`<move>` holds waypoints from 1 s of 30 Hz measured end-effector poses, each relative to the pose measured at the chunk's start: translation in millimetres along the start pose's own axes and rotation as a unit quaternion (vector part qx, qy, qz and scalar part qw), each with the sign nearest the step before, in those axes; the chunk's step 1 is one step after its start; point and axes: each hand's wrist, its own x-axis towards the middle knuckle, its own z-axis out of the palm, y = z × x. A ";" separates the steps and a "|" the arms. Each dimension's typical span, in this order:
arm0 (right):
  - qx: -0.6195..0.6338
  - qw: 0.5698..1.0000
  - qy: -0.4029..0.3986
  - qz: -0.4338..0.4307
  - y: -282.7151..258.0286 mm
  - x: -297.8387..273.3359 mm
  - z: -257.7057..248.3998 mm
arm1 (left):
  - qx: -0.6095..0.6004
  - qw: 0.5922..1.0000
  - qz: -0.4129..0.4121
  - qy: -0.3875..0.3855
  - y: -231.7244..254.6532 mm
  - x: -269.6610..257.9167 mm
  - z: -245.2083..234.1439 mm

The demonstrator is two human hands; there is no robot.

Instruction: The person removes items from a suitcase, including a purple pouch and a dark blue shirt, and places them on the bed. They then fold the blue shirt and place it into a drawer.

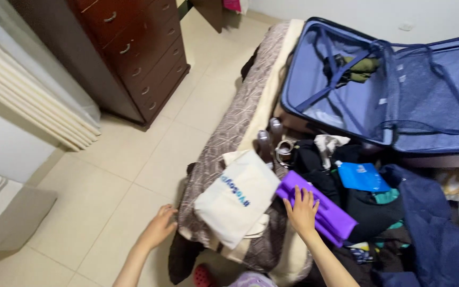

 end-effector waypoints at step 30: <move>0.020 0.957 -0.119 0.263 -235.1 113.8 113.9 | 0.019 0.996 -0.024 -0.087 -195.9 155.4 -299.7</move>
